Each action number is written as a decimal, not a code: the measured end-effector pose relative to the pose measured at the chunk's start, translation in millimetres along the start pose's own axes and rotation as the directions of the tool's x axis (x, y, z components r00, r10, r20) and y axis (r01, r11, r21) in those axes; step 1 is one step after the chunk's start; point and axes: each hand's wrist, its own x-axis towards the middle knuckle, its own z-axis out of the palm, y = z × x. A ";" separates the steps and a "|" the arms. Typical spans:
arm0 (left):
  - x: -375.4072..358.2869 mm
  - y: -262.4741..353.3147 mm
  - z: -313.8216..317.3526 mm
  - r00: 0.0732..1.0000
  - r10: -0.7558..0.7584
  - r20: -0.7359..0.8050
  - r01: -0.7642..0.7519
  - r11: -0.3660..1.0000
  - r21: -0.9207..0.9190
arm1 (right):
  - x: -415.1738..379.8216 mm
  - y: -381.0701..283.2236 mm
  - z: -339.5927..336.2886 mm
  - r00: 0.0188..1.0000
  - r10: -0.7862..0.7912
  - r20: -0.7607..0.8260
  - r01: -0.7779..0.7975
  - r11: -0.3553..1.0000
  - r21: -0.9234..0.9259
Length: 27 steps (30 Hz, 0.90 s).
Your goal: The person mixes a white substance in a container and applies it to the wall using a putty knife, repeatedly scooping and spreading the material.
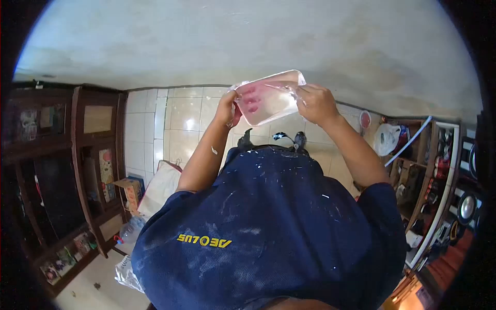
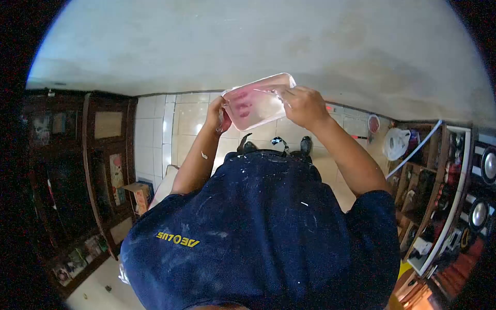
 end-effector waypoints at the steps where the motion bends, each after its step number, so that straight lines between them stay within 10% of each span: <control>1: 9.1 -10.0 -4.4 1.000 0.022 0.012 -0.023 1.000 0.019 | -7.8 1.5 4.9 1.000 -0.010 -0.019 0.010 1.000 0.027; 8: 31.9 -54.7 31.7 0.991 -0.133 0.032 0.135 0.990 -0.042 | -49.2 28.0 -29.4 0.968 0.244 -0.055 -0.225 0.947 0.227; 20: 89.1 -154.1 148.3 0.991 -0.108 0.085 0.109 0.994 -0.010 | -137.4 144.0 -126.8 0.984 0.146 -0.106 -0.130 0.981 0.146; 27: 93.9 -204.5 203.7 0.994 -0.094 0.063 0.092 0.995 0.031 | -174.9 191.2 -151.8 0.988 -0.036 0.151 0.007 0.982 0.191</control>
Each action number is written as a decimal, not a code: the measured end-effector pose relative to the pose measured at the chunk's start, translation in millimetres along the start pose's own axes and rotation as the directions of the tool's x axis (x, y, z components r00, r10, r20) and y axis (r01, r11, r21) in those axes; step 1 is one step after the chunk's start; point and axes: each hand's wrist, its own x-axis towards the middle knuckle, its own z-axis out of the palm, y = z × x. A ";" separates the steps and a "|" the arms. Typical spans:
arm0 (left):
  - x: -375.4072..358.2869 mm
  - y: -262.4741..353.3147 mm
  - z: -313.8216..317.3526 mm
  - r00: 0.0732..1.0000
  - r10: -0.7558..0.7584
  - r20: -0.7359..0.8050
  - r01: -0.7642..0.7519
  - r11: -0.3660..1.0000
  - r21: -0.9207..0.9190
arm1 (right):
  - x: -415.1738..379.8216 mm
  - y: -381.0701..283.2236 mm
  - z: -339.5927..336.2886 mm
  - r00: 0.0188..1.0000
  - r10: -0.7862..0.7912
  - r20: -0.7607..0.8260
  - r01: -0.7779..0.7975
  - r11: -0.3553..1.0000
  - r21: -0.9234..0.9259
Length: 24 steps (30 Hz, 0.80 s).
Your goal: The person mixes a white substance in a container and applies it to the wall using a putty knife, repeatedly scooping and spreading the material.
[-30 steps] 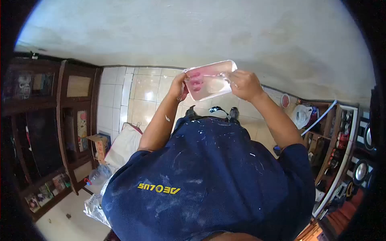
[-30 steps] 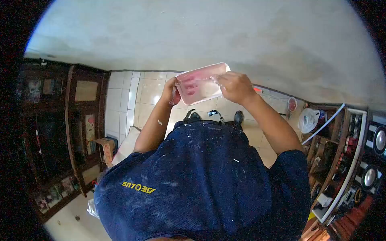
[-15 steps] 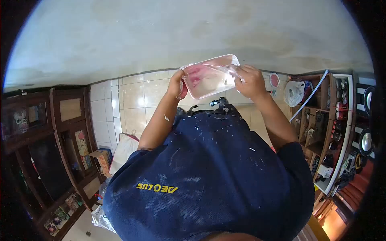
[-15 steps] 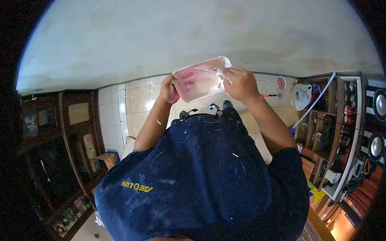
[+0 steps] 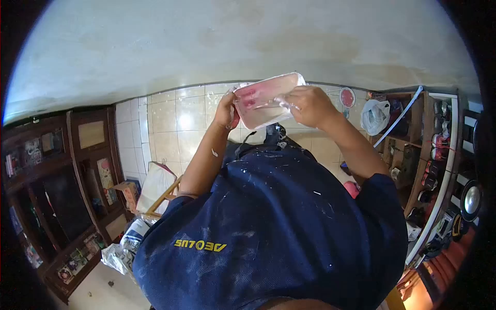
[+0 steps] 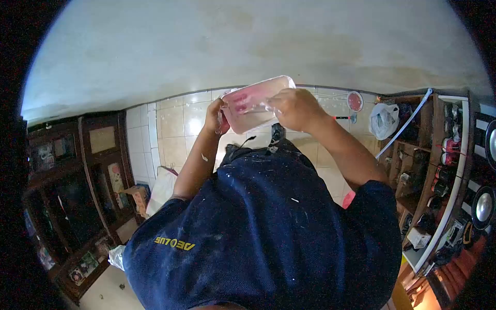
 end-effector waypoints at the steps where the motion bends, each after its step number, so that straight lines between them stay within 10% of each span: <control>1: 0.3 -3.8 5.5 1.000 -0.015 -0.003 0.015 1.000 -0.005 | -3.6 2.4 -5.8 1.000 -0.004 -0.003 0.004 1.000 0.001; 24: -149.4 -170.4 58.0 0.993 -0.117 0.008 0.117 0.993 0.022 | -210.1 -126.3 19.4 0.992 0.112 0.050 -0.110 0.993 -0.034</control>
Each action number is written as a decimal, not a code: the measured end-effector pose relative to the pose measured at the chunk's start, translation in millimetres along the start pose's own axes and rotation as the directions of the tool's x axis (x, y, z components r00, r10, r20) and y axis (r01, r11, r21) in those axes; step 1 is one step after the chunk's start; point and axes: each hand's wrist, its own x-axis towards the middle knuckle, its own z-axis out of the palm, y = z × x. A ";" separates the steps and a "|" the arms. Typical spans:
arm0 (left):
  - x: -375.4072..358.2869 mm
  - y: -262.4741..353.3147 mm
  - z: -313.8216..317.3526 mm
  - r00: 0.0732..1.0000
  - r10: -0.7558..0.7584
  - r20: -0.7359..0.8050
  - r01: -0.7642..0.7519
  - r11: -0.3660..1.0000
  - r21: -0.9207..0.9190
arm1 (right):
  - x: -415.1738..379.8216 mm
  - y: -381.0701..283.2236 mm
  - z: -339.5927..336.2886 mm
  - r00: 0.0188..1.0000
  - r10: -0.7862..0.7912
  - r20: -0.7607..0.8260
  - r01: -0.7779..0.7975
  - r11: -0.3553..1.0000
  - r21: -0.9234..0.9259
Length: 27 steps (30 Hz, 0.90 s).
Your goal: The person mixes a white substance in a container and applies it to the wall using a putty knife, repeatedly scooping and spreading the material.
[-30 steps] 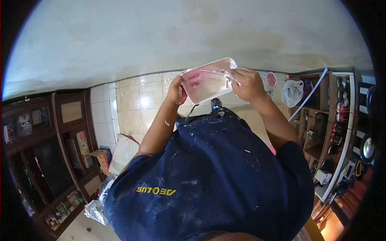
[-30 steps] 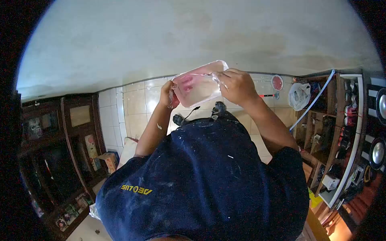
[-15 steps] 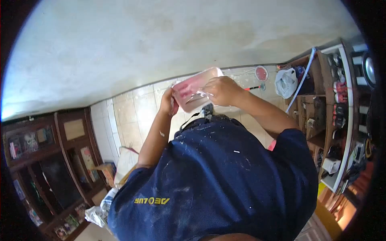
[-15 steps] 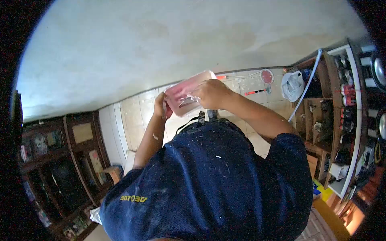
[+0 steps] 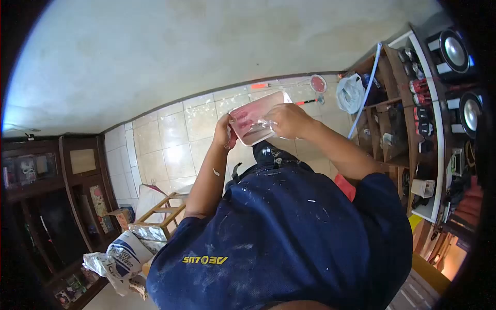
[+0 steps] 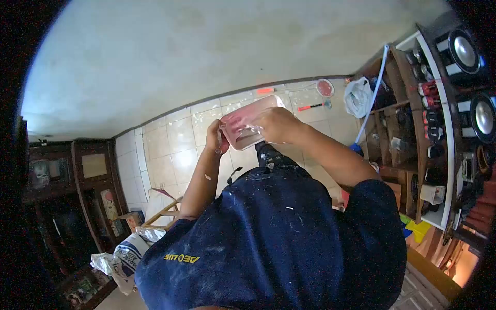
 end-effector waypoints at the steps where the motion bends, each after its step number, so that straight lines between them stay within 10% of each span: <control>1: -7.4 -9.3 2.0 0.999 -0.041 0.005 0.041 0.999 0.023 | -12.1 -3.5 2.6 0.999 -0.001 0.040 0.000 1.000 0.027; 6: -34.2 -49.4 32.5 0.998 -0.058 0.009 0.058 0.998 0.001 | -68.3 -22.0 -0.4 0.985 0.081 -0.151 -0.089 0.995 -0.043; 10: -34.7 -76.6 52.6 0.992 -0.093 0.079 0.094 0.996 0.002 | -108.0 -31.3 -17.5 0.975 0.166 0.150 -0.168 0.986 0.003; 12: -42.9 -78.2 82.9 0.992 -0.121 0.030 0.119 0.992 0.050 | -123.9 -21.5 -25.7 0.977 0.103 -0.189 -0.101 0.995 0.020; 16: -20.8 -101.1 110.0 0.990 -0.125 0.066 0.118 0.988 0.104 | -160.0 -11.6 -44.3 0.996 0.083 0.025 -0.083 0.997 -0.007; 20: -1.0 -128.8 173.5 0.978 -0.032 0.208 0.014 0.996 0.089 | -200.6 29.3 -85.7 0.962 0.055 -0.266 -0.064 0.998 -0.028; 24: 36.0 -174.0 212.7 0.990 -0.089 0.113 0.074 0.989 0.128 | -251.2 51.3 -124.0 0.993 0.107 -0.047 -0.107 0.994 -0.003; 27: 49.7 -201.5 251.5 0.964 -0.156 0.216 0.146 0.987 0.062 | -287.2 87.4 -141.8 0.980 0.120 -0.161 -0.114 0.992 0.045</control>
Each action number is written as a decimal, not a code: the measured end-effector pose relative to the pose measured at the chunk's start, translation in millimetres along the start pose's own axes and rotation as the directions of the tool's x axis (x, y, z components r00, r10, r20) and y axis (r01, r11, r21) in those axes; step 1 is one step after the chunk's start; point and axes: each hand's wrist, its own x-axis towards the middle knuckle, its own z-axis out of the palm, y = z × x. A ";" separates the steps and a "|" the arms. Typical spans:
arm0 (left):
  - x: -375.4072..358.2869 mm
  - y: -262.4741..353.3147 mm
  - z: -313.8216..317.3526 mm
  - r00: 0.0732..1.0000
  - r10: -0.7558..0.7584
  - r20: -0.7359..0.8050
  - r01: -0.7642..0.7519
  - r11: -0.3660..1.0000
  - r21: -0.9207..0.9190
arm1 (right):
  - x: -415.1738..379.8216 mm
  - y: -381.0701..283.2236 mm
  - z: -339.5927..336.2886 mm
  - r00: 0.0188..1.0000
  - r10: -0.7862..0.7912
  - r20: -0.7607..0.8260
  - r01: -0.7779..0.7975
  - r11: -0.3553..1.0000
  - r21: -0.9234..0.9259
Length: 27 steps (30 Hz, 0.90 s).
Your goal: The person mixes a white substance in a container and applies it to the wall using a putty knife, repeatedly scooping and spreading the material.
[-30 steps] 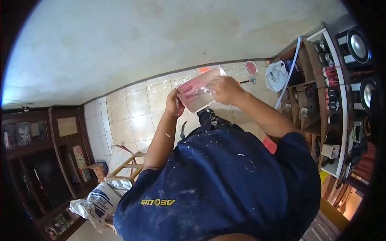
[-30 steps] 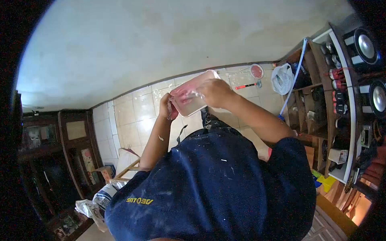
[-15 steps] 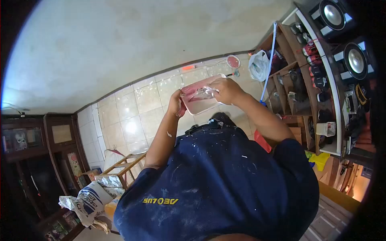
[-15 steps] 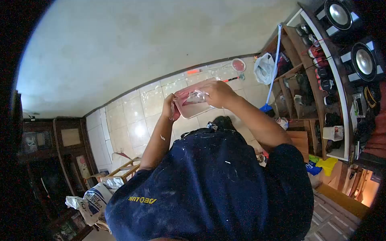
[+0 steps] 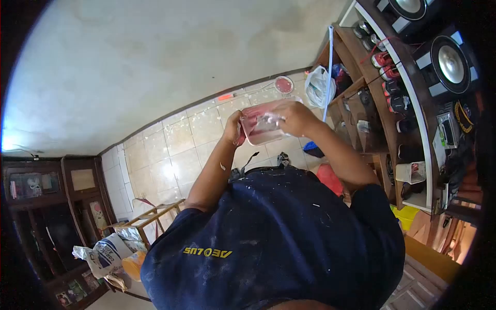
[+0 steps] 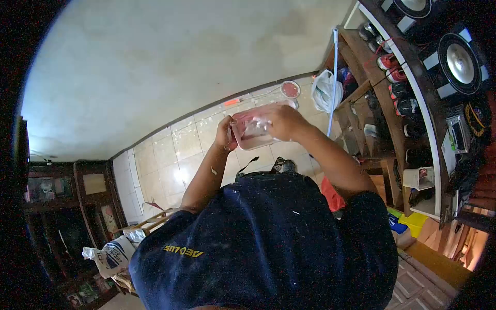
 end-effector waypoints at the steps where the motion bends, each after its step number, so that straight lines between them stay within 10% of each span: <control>1: 1.1 -2.9 30.9 0.998 0.052 -0.046 -0.052 0.999 0.006 | -6.3 4.5 -15.1 0.997 0.008 -0.071 -0.011 0.999 -0.038; 10: 47.2 -54.8 62.6 0.984 0.104 -0.145 -0.095 0.993 0.071 | -48.4 70.5 -53.4 0.974 0.222 0.050 -0.227 0.966 0.125; 15: 47.0 -61.9 67.4 0.989 0.080 -0.127 -0.077 0.996 0.034 | -61.0 73.8 -54.1 0.994 -0.099 0.045 0.101 0.994 -0.041; 19: 39.4 -58.5 82.6 0.990 0.127 -0.057 -0.121 0.988 0.094 | -61.1 86.3 -60.7 0.992 0.108 0.060 -0.114 0.987 0.114; 22: 38.4 -56.2 90.1 0.988 0.152 -0.020 -0.153 0.988 -0.020 | -59.2 93.8 -58.3 1.000 0.022 -0.003 -0.022 0.997 -0.073; 27: 43.6 -65.1 67.3 0.979 0.151 -0.134 -0.156 0.988 -0.023 | -57.6 77.5 -62.1 0.995 -0.041 0.089 0.027 0.988 0.150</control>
